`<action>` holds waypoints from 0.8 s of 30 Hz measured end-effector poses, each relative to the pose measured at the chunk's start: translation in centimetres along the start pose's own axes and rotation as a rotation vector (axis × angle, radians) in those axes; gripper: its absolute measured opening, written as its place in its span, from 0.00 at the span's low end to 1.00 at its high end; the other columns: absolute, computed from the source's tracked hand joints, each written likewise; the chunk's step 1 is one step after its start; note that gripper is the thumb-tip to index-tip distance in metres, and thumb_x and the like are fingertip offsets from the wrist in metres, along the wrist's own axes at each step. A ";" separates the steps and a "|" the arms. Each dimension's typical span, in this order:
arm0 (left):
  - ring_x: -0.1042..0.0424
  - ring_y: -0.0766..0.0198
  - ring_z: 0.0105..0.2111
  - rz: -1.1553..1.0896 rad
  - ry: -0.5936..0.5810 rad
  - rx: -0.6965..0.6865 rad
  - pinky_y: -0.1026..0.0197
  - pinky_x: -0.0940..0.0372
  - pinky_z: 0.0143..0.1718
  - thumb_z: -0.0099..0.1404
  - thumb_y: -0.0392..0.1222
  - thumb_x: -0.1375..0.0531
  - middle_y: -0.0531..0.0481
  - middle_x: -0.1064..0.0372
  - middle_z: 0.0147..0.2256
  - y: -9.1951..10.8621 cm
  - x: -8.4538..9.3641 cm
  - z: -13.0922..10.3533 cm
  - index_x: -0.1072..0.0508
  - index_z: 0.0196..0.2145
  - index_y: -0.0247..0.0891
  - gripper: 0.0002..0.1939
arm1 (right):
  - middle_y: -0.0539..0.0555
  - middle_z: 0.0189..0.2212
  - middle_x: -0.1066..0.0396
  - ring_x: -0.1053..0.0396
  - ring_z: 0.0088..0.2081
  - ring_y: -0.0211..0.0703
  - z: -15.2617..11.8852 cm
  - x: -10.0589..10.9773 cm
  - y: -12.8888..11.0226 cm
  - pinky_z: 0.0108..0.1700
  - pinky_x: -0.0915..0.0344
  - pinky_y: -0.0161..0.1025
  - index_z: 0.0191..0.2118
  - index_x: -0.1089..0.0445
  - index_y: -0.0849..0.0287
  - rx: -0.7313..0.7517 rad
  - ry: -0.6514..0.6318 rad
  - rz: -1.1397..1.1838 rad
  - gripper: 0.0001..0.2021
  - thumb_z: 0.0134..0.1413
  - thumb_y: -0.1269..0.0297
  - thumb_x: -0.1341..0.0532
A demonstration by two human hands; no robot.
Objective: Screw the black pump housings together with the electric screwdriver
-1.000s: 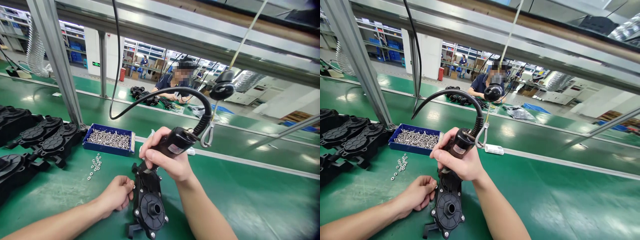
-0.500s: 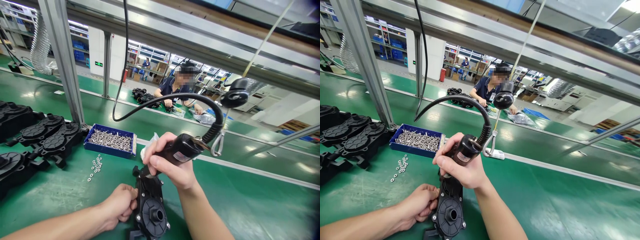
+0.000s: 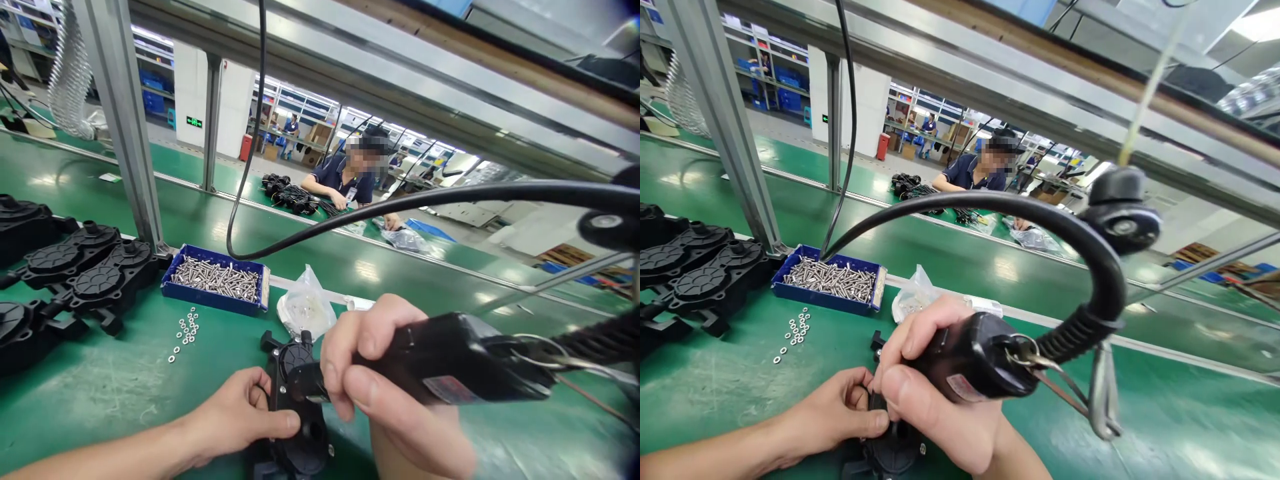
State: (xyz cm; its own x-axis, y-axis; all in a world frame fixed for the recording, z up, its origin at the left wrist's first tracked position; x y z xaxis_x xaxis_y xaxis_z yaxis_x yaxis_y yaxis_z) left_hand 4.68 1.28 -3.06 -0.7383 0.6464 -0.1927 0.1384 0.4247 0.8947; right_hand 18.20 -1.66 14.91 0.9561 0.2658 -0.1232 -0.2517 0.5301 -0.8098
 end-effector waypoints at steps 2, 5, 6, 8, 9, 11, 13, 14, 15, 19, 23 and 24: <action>0.46 0.72 0.25 0.012 0.021 -0.029 0.64 0.54 0.25 0.48 0.68 0.24 0.63 0.41 0.23 0.0 0.1 0.3 0.31 0.38 0.35 0.38 | 0.50 0.31 0.23 0.31 0.22 0.32 0.2 -0.1 0.3 0.26 0.31 0.30 0.42 0.30 0.54 0.002 -0.015 0.018 0.08 0.63 0.72 0.33; 0.49 0.72 0.24 0.041 0.054 -0.108 0.64 0.55 0.25 0.52 0.72 0.28 0.62 0.44 0.22 0.3 0.3 0.4 0.32 0.34 0.35 0.36 | 0.50 0.31 0.23 0.31 0.22 0.31 0.6 0.0 0.5 0.25 0.31 0.28 0.42 0.30 0.54 0.000 -0.021 0.043 0.08 0.62 0.73 0.32; 0.49 0.72 0.24 0.057 0.056 -0.134 0.64 0.54 0.24 0.53 0.72 0.28 0.62 0.43 0.22 0.4 0.3 0.4 0.32 0.33 0.35 0.35 | 0.50 0.31 0.23 0.30 0.22 0.31 0.6 0.1 0.5 0.25 0.31 0.28 0.42 0.30 0.55 0.000 -0.018 0.048 0.08 0.62 0.73 0.32; 0.47 0.72 0.22 0.069 0.048 -0.140 0.65 0.52 0.23 0.53 0.74 0.29 0.61 0.42 0.22 0.3 0.2 0.4 0.32 0.32 0.36 0.36 | 0.50 0.30 0.23 0.31 0.22 0.31 0.6 0.1 0.4 0.25 0.31 0.28 0.41 0.30 0.55 -0.002 -0.013 0.050 0.08 0.62 0.73 0.32; 0.46 0.73 0.21 0.056 0.045 -0.107 0.65 0.52 0.20 0.52 0.76 0.30 0.61 0.42 0.22 0.2 0.3 0.4 0.33 0.32 0.37 0.37 | 0.50 0.30 0.23 0.31 0.21 0.31 0.6 0.2 0.4 0.25 0.31 0.28 0.41 0.30 0.55 -0.003 -0.010 0.049 0.08 0.61 0.73 0.32; 0.46 0.73 0.17 -0.008 0.026 0.002 0.66 0.55 0.16 0.50 0.80 0.33 0.61 0.41 0.21 -0.2 0.3 0.4 0.35 0.32 0.39 0.39 | 0.50 0.30 0.23 0.31 0.21 0.31 0.6 0.2 0.2 0.25 0.31 0.29 0.41 0.30 0.55 -0.006 -0.008 0.043 0.08 0.61 0.73 0.31; 0.46 0.74 0.15 -0.069 -0.011 0.074 0.66 0.57 0.14 0.49 0.81 0.33 0.60 0.40 0.19 -0.2 0.2 0.3 0.35 0.31 0.39 0.40 | 0.50 0.30 0.23 0.31 0.22 0.31 0.5 0.2 0.2 0.25 0.32 0.29 0.41 0.30 0.55 -0.008 -0.009 0.038 0.08 0.61 0.73 0.31; 0.46 0.74 0.15 -0.081 -0.028 0.086 0.67 0.58 0.14 0.48 0.80 0.32 0.60 0.40 0.19 -0.2 0.1 0.2 0.35 0.32 0.39 0.40 | 0.51 0.30 0.23 0.30 0.23 0.31 0.5 0.2 0.2 0.26 0.32 0.29 0.41 0.30 0.55 -0.008 -0.010 0.034 0.08 0.61 0.73 0.31; 0.46 0.74 0.15 -0.078 -0.039 0.084 0.67 0.57 0.14 0.47 0.77 0.29 0.61 0.41 0.19 -0.1 0.1 0.1 0.34 0.32 0.39 0.39 | 0.51 0.30 0.23 0.30 0.23 0.32 0.5 0.2 0.2 0.26 0.32 0.29 0.41 0.29 0.56 -0.007 -0.012 0.033 0.09 0.61 0.73 0.31; 0.46 0.75 0.18 -0.046 -0.048 0.003 0.68 0.50 0.17 0.42 0.62 0.20 0.64 0.41 0.21 0.4 0.1 0.0 0.33 0.36 0.38 0.37 | 0.51 0.31 0.23 0.30 0.24 0.32 0.5 0.3 0.5 0.25 0.35 0.29 0.42 0.29 0.55 -0.032 -0.047 0.091 0.09 0.61 0.73 0.31; 0.49 0.75 0.17 -0.051 -0.027 0.078 0.67 0.58 0.16 0.43 0.58 0.20 0.63 0.40 0.20 0.4 -0.1 -0.2 0.31 0.35 0.38 0.33 | 0.51 0.31 0.23 0.31 0.22 0.32 0.7 0.2 1.0 0.24 0.36 0.30 0.42 0.30 0.55 -0.065 -0.085 0.161 0.09 0.61 0.73 0.31; 0.50 0.75 0.17 -0.051 -0.015 0.110 0.66 0.60 0.16 0.43 0.58 0.20 0.63 0.41 0.20 0.5 -0.1 -0.3 0.31 0.34 0.38 0.32 | 0.51 0.31 0.23 0.31 0.22 0.32 0.7 0.2 1.1 0.24 0.36 0.30 0.42 0.30 0.55 -0.071 -0.094 0.173 0.09 0.61 0.73 0.31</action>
Point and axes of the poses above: each hand's wrist, its own z-axis towards the middle knuckle, its own x-axis out of the back of the hand, y = z × x, the point moved 4 cm from there along z, towards the middle knuckle
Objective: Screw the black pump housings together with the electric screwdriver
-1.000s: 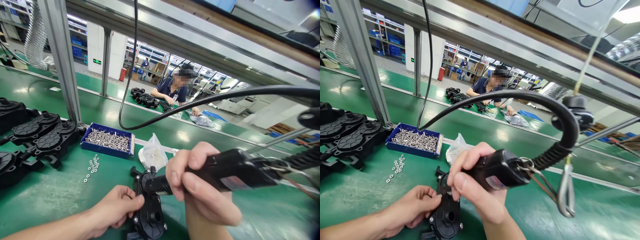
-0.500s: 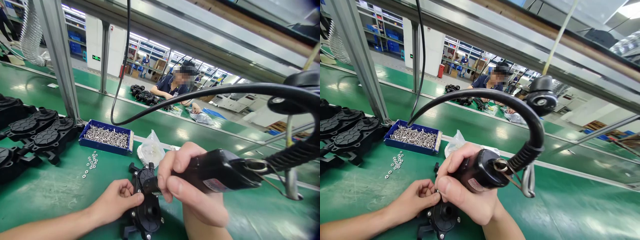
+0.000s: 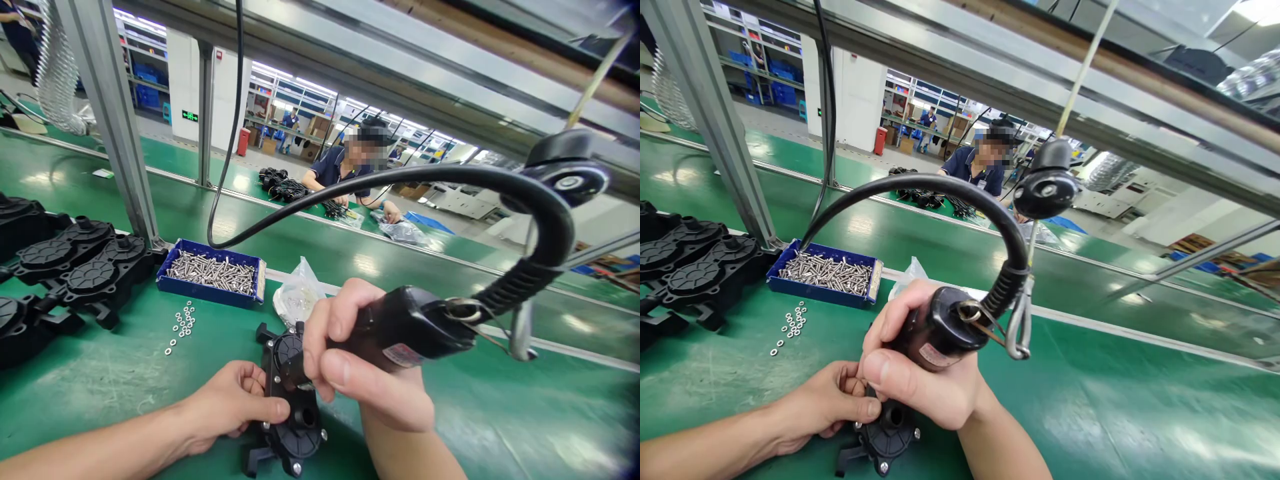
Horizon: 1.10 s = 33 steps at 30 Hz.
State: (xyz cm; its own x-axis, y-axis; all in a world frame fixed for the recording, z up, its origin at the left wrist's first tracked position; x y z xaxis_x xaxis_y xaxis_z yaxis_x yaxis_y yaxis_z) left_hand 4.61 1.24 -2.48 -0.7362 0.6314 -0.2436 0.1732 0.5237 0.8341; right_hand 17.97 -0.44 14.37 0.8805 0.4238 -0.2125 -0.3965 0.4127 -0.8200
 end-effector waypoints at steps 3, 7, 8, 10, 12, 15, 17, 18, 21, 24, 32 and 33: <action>0.51 0.74 0.17 -0.008 0.025 0.020 0.65 0.63 0.17 0.41 0.55 0.20 0.63 0.42 0.19 0.5 -0.1 -0.4 0.33 0.32 0.39 0.31 | 0.51 0.32 0.23 0.30 0.23 0.31 0.1 0.1 0.5 0.25 0.35 0.29 0.42 0.29 0.55 -0.011 -0.021 0.036 0.10 0.61 0.75 0.31; 0.51 0.75 0.19 -0.024 0.044 -0.041 0.65 0.60 0.18 0.45 0.49 0.22 0.64 0.44 0.20 1.3 -0.3 -0.8 0.35 0.30 0.39 0.27 | 0.52 0.33 0.22 0.29 0.24 0.31 0.2 0.2 0.9 0.27 0.33 0.29 0.43 0.29 0.56 -0.022 -0.034 0.067 0.11 0.59 0.77 0.32; 0.51 0.75 0.19 -0.019 0.049 -0.051 0.66 0.60 0.19 0.47 0.49 0.22 0.63 0.45 0.20 1.4 -0.4 -0.9 0.35 0.29 0.39 0.26 | 0.52 0.33 0.22 0.29 0.24 0.31 0.2 0.2 1.0 0.27 0.33 0.29 0.43 0.28 0.56 -0.025 -0.041 0.078 0.11 0.59 0.77 0.31; 0.49 0.74 0.20 0.006 0.060 -0.050 0.66 0.58 0.19 0.48 0.48 0.23 0.63 0.43 0.21 1.4 -0.4 -0.9 0.35 0.29 0.39 0.24 | 0.52 0.33 0.21 0.29 0.24 0.31 0.1 0.1 1.2 0.27 0.33 0.29 0.43 0.28 0.56 -0.033 -0.053 0.098 0.12 0.57 0.78 0.31; 0.48 0.73 0.21 0.038 0.073 -0.038 0.66 0.56 0.19 0.49 0.49 0.24 0.62 0.41 0.22 1.3 -0.3 -0.8 0.34 0.30 0.39 0.24 | 0.52 0.34 0.21 0.29 0.25 0.31 0.0 0.1 1.4 0.28 0.32 0.28 0.43 0.27 0.57 -0.033 -0.065 0.100 0.13 0.56 0.79 0.31; 0.46 0.72 0.21 0.067 0.082 -0.065 0.66 0.54 0.18 0.49 0.50 0.24 0.61 0.39 0.22 0.9 -0.1 -0.5 0.32 0.32 0.38 0.24 | 0.53 0.34 0.21 0.28 0.26 0.31 0.1 0.4 1.9 0.29 0.31 0.28 0.44 0.27 0.57 -0.029 -0.079 0.105 0.15 0.54 0.80 0.31; 0.46 0.73 0.21 0.060 0.080 -0.087 0.66 0.53 0.18 0.48 0.51 0.23 0.61 0.38 0.23 0.7 0.1 -0.3 0.32 0.33 0.37 0.25 | 0.53 0.33 0.21 0.29 0.25 0.32 0.3 0.7 2.2 0.29 0.29 0.29 0.44 0.28 0.57 -0.015 -0.121 0.132 0.15 0.53 0.79 0.31; 0.45 0.73 0.21 0.058 0.081 -0.078 0.66 0.53 0.18 0.47 0.51 0.22 0.61 0.37 0.23 0.6 0.2 -0.2 0.31 0.34 0.37 0.27 | 0.52 0.32 0.21 0.29 0.24 0.32 0.4 0.8 2.2 0.28 0.29 0.30 0.43 0.28 0.56 0.009 -0.171 0.145 0.15 0.52 0.78 0.30; 0.44 0.72 0.21 0.051 0.099 -0.006 0.65 0.52 0.19 0.41 0.53 0.20 0.61 0.36 0.23 0.3 0.2 -0.3 0.32 0.34 0.38 0.31 | 0.48 0.26 0.24 0.32 0.19 0.33 0.6 0.4 1.8 0.24 0.31 0.30 0.38 0.30 0.56 0.112 -0.317 0.139 0.12 0.50 0.74 0.29; 0.46 0.73 0.21 0.007 0.106 -0.028 0.65 0.57 0.21 0.39 0.55 0.20 0.61 0.40 0.22 0.8 0.1 -0.6 0.36 0.29 0.39 0.32 | 0.49 0.29 0.23 0.32 0.21 0.33 0.5 0.2 1.6 0.24 0.32 0.31 0.41 0.31 0.55 0.036 -0.117 0.000 0.12 0.56 0.74 0.30; 0.49 0.72 0.21 -0.008 0.103 0.006 0.62 0.61 0.22 0.40 0.55 0.21 0.59 0.38 0.22 0.5 -0.1 -0.6 0.33 0.29 0.38 0.30 | 0.50 0.34 0.23 0.27 0.28 0.36 -0.3 -0.2 1.3 0.29 0.29 0.35 0.44 0.30 0.53 -0.008 0.008 -0.076 0.13 0.58 0.77 0.31; 0.49 0.73 0.21 0.001 0.104 -0.001 0.63 0.60 0.22 0.41 0.54 0.21 0.59 0.37 0.22 0.4 -0.1 -0.5 0.31 0.30 0.38 0.29 | 0.50 0.33 0.22 0.28 0.26 0.36 -0.3 0.0 1.4 0.29 0.30 0.35 0.44 0.30 0.54 0.001 -0.075 -0.003 0.14 0.56 0.77 0.31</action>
Point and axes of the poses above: each hand's wrist, its own z-axis towards the middle knuckle, its own x-axis out of the back of the hand, y = z × x, the point moved 4 cm from there along z, towards the middle knuckle
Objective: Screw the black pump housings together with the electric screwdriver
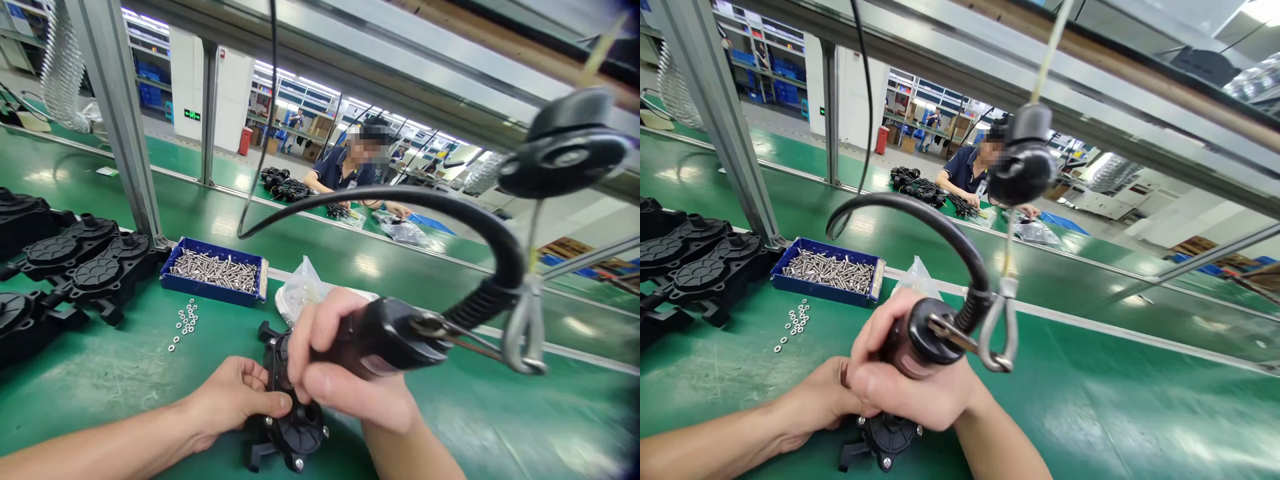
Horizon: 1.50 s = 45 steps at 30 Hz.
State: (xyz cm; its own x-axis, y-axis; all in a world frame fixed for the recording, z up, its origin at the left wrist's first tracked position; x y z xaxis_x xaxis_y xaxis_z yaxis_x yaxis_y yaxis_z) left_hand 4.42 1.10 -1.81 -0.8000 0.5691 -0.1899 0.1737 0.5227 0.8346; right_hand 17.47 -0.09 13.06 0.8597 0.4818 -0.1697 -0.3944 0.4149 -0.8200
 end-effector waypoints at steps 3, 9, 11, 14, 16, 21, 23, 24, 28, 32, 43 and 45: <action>0.46 0.72 0.22 0.027 0.006 -0.042 0.64 0.55 0.24 0.42 0.53 0.20 0.60 0.35 0.23 -0.1 0.1 0.1 0.29 0.33 0.36 0.30 | 0.50 0.31 0.22 0.29 0.24 0.36 0.0 0.5 0.1 0.26 0.30 0.34 0.43 0.30 0.54 0.041 -0.131 0.068 0.14 0.53 0.76 0.31; 0.47 0.73 0.21 0.038 -0.014 -0.072 0.64 0.53 0.24 0.43 0.55 0.20 0.62 0.37 0.21 0.0 0.3 -0.1 0.31 0.32 0.37 0.30 | 0.48 0.30 0.25 0.27 0.24 0.36 -0.1 -0.1 -0.3 0.26 0.29 0.34 0.41 0.32 0.55 0.028 0.276 -0.214 0.09 0.62 0.72 0.31; 0.46 0.73 0.21 0.018 -0.009 -0.058 0.64 0.53 0.24 0.42 0.54 0.19 0.61 0.36 0.21 0.0 0.3 0.0 0.31 0.32 0.37 0.31 | 0.47 0.29 0.25 0.28 0.23 0.37 -0.2 -0.6 -0.8 0.25 0.28 0.34 0.41 0.32 0.55 0.055 0.296 -0.246 0.09 0.62 0.71 0.31; 0.43 0.72 0.23 -0.017 -0.005 -0.073 0.64 0.54 0.24 0.41 0.54 0.19 0.60 0.36 0.22 0.0 0.1 0.0 0.32 0.30 0.37 0.31 | 0.48 0.29 0.25 0.28 0.23 0.36 -0.2 -0.5 -1.2 0.24 0.29 0.32 0.40 0.32 0.55 0.084 0.288 -0.249 0.09 0.62 0.72 0.31; 0.45 0.72 0.23 -0.032 -0.006 -0.081 0.64 0.56 0.24 0.41 0.54 0.19 0.61 0.39 0.21 0.0 0.0 0.1 0.34 0.28 0.38 0.31 | 0.48 0.29 0.24 0.28 0.23 0.35 -0.2 -0.3 -1.3 0.24 0.29 0.31 0.40 0.31 0.55 0.091 0.282 -0.235 0.09 0.62 0.72 0.31; 0.48 0.73 0.21 -0.031 0.007 -0.067 0.65 0.57 0.22 0.43 0.54 0.20 0.62 0.40 0.21 0.0 0.2 -0.1 0.34 0.29 0.38 0.30 | 0.48 0.29 0.25 0.29 0.22 0.34 -0.3 -0.3 -1.0 0.26 0.28 0.31 0.40 0.32 0.56 0.058 0.270 -0.184 0.09 0.62 0.71 0.30; 0.47 0.73 0.21 -0.003 -0.002 -0.053 0.65 0.56 0.21 0.44 0.54 0.20 0.61 0.38 0.22 0.0 0.2 -0.1 0.32 0.31 0.38 0.30 | 0.48 0.30 0.25 0.28 0.23 0.32 -0.2 -0.1 -0.7 0.27 0.29 0.30 0.41 0.31 0.56 0.045 0.259 -0.173 0.09 0.62 0.71 0.31; 0.46 0.72 0.21 0.009 -0.011 -0.051 0.65 0.55 0.21 0.44 0.54 0.20 0.61 0.37 0.23 0.0 0.2 -0.1 0.31 0.32 0.37 0.30 | 0.48 0.31 0.24 0.28 0.24 0.32 -0.1 0.1 -0.4 0.28 0.29 0.29 0.41 0.31 0.55 0.037 0.238 -0.159 0.09 0.62 0.72 0.31; 0.46 0.72 0.21 0.031 -0.027 -0.067 0.65 0.54 0.20 0.42 0.56 0.20 0.61 0.37 0.23 0.0 0.2 0.1 0.30 0.35 0.36 0.32 | 0.48 0.29 0.25 0.29 0.23 0.35 0.5 0.1 0.6 0.28 0.28 0.33 0.42 0.31 0.54 0.079 -0.209 0.027 0.13 0.57 0.66 0.27; 0.47 0.73 0.20 0.050 -0.019 -0.061 0.65 0.55 0.19 0.47 0.54 0.22 0.61 0.37 0.23 0.0 0.1 0.1 0.31 0.33 0.37 0.28 | 0.49 0.32 0.23 0.31 0.20 0.34 0.5 0.4 0.8 0.26 0.31 0.32 0.44 0.30 0.53 0.075 -0.210 0.129 0.19 0.54 0.57 0.23; 0.50 0.72 0.19 0.019 0.020 -0.100 0.64 0.58 0.20 0.49 0.53 0.25 0.61 0.44 0.19 0.8 0.9 0.3 0.38 0.25 0.40 0.26 | 0.56 0.37 0.25 0.32 0.24 0.41 1.4 0.4 1.3 0.24 0.38 0.37 0.52 0.22 0.53 0.035 -0.015 0.239 0.24 0.49 0.50 0.33; 0.50 0.73 0.19 0.021 0.029 -0.108 0.64 0.58 0.20 0.49 0.53 0.24 0.61 0.45 0.19 0.7 0.9 0.3 0.37 0.26 0.40 0.26 | 0.56 0.36 0.26 0.33 0.22 0.39 1.2 0.6 1.7 0.22 0.40 0.36 0.53 0.22 0.54 0.092 0.000 0.257 0.23 0.56 0.49 0.38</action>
Point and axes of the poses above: each hand's wrist, its own z-axis towards the middle knuckle, its own x-axis out of the back of the hand, y = z × x, the point moved 4 cm from there along z, towards the middle knuckle
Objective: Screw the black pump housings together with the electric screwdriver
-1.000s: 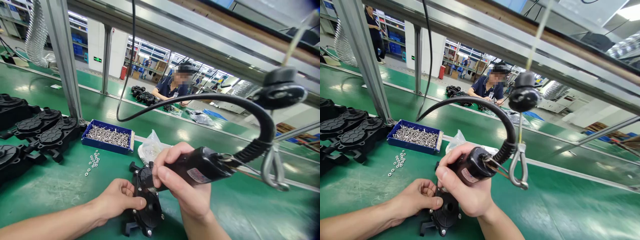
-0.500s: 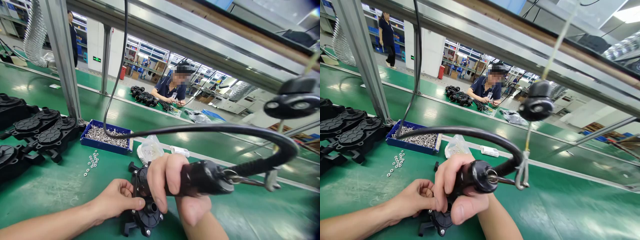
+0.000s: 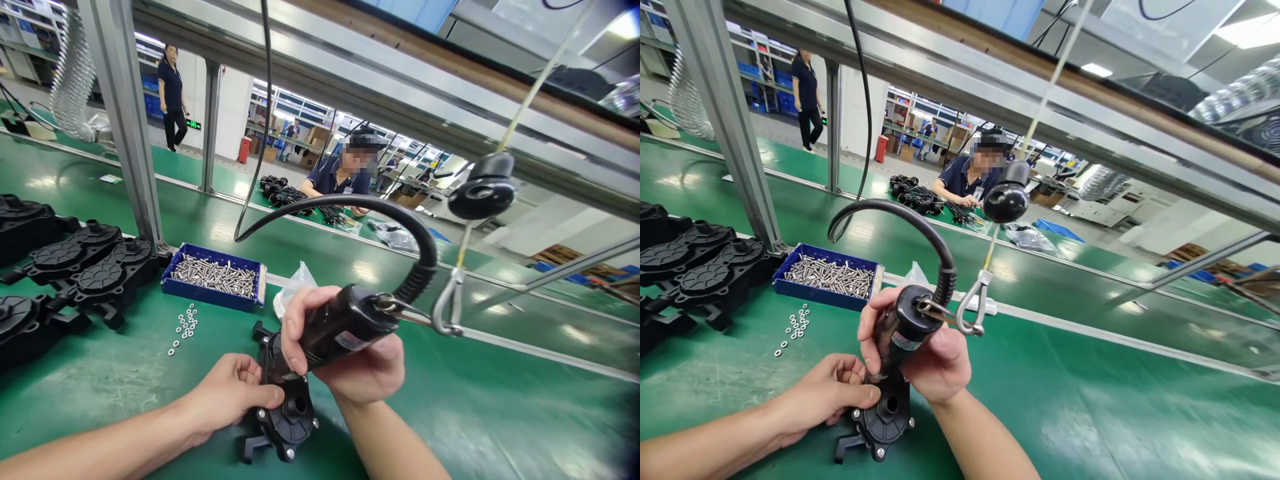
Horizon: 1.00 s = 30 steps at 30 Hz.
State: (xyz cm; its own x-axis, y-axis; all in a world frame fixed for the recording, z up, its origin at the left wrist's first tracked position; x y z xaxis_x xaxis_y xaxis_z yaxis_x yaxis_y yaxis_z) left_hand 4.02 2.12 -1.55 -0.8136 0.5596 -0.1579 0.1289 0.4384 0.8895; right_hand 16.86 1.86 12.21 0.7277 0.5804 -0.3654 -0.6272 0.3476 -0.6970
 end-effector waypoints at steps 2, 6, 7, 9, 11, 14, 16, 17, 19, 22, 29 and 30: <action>0.49 0.73 0.19 -0.002 0.007 -0.004 0.65 0.57 0.20 0.48 0.51 0.24 0.62 0.44 0.19 -0.1 0.0 -0.1 0.38 0.26 0.40 0.26 | 0.57 0.37 0.26 0.33 0.21 0.39 -0.3 0.1 0.1 0.22 0.39 0.36 0.54 0.22 0.55 0.026 0.024 -0.008 0.23 0.60 0.49 0.40; 0.49 0.73 0.19 -0.017 -0.003 -0.020 0.66 0.55 0.19 0.48 0.51 0.24 0.62 0.44 0.20 -0.2 -0.2 -0.3 0.38 0.26 0.40 0.26 | 0.52 0.34 0.28 0.34 0.21 0.35 -1.0 0.0 -0.4 0.24 0.38 0.34 0.51 0.25 0.52 0.006 0.115 -0.160 0.21 0.60 0.43 0.32; 0.49 0.74 0.19 -0.019 -0.004 -0.021 0.67 0.55 0.19 0.48 0.51 0.23 0.62 0.45 0.20 -0.2 -0.2 -0.3 0.38 0.27 0.40 0.27 | 0.50 0.32 0.29 0.35 0.21 0.33 -1.0 -0.1 -0.5 0.23 0.39 0.32 0.49 0.26 0.52 0.020 0.140 -0.199 0.20 0.60 0.44 0.30; 0.49 0.74 0.19 -0.018 -0.003 -0.016 0.67 0.55 0.18 0.48 0.53 0.23 0.63 0.45 0.20 -0.3 -0.2 -0.3 0.37 0.28 0.40 0.27 | 0.46 0.28 0.32 0.38 0.19 0.31 -1.0 -0.3 -0.7 0.22 0.42 0.30 0.45 0.27 0.52 0.057 0.174 -0.250 0.17 0.60 0.47 0.28; 0.49 0.73 0.19 -0.005 -0.007 -0.004 0.67 0.54 0.17 0.49 0.55 0.24 0.63 0.45 0.20 -0.4 -0.2 -0.3 0.36 0.30 0.39 0.27 | 0.46 0.28 0.33 0.38 0.19 0.30 -0.9 -0.5 -0.8 0.21 0.42 0.29 0.44 0.28 0.53 0.083 0.190 -0.276 0.15 0.62 0.49 0.29; 0.46 0.72 0.18 0.026 -0.032 0.015 0.67 0.51 0.16 0.49 0.59 0.24 0.63 0.42 0.20 -0.4 -0.1 -0.1 0.33 0.34 0.38 0.29 | 0.47 0.29 0.31 0.38 0.19 0.30 -0.9 -0.7 -0.8 0.22 0.40 0.29 0.45 0.28 0.53 0.100 0.197 -0.299 0.15 0.63 0.50 0.29; 0.45 0.72 0.19 0.047 -0.031 0.025 0.68 0.49 0.15 0.48 0.59 0.24 0.62 0.40 0.21 -0.2 0.0 -0.1 0.31 0.36 0.37 0.30 | 0.47 0.30 0.30 0.37 0.19 0.30 -1.0 -0.8 -0.9 0.21 0.40 0.29 0.45 0.28 0.53 0.112 0.203 -0.311 0.16 0.63 0.49 0.30; 0.44 0.72 0.19 0.053 -0.027 0.031 0.68 0.49 0.15 0.48 0.59 0.24 0.62 0.39 0.21 -0.1 0.1 -0.1 0.30 0.36 0.37 0.30 | 0.47 0.30 0.30 0.37 0.19 0.30 -1.0 -0.8 -1.0 0.21 0.40 0.30 0.45 0.28 0.53 0.116 0.207 -0.317 0.16 0.63 0.48 0.30; 0.44 0.73 0.18 0.056 -0.019 0.043 0.68 0.49 0.15 0.46 0.59 0.23 0.62 0.38 0.21 0.1 0.2 -0.2 0.30 0.36 0.37 0.31 | 0.48 0.31 0.29 0.37 0.19 0.30 -1.0 -0.9 -1.2 0.21 0.41 0.30 0.45 0.28 0.53 0.129 0.210 -0.328 0.16 0.63 0.47 0.30; 0.44 0.73 0.18 0.037 -0.035 0.059 0.67 0.51 0.16 0.45 0.59 0.23 0.60 0.36 0.22 0.2 0.2 -0.2 0.32 0.34 0.38 0.31 | 0.48 0.31 0.29 0.37 0.19 0.30 -1.0 -1.0 -1.3 0.21 0.41 0.31 0.45 0.28 0.53 0.138 0.200 -0.339 0.16 0.63 0.47 0.30; 0.48 0.73 0.20 -0.008 -0.021 0.054 0.67 0.52 0.18 0.44 0.54 0.24 0.60 0.41 0.21 0.0 0.0 0.0 0.37 0.27 0.40 0.28 | 0.48 0.32 0.29 0.36 0.20 0.30 -0.9 -0.9 -0.9 0.22 0.39 0.30 0.45 0.28 0.54 0.122 0.192 -0.325 0.16 0.63 0.49 0.29; 0.48 0.73 0.21 -0.012 -0.013 0.057 0.67 0.51 0.18 0.44 0.53 0.23 0.60 0.41 0.21 -0.1 0.0 0.0 0.37 0.28 0.40 0.28 | 0.49 0.32 0.28 0.35 0.20 0.30 -0.9 -0.8 -0.9 0.22 0.39 0.30 0.45 0.28 0.54 0.122 0.195 -0.325 0.16 0.63 0.49 0.29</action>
State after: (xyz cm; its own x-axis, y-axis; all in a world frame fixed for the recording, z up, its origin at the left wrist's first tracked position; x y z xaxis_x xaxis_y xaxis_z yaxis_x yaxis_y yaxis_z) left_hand 3.99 2.15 -1.63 -0.8080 0.5627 -0.1746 0.1510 0.4843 0.8618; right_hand 17.05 0.42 12.56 0.9253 0.2792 -0.2567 -0.3756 0.5816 -0.7215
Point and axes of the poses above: each hand's wrist, its own z-axis towards the middle knuckle, its own x-axis out of the back of the hand, y = z × x, the point moved 4 cm from there along z, towards the middle knuckle
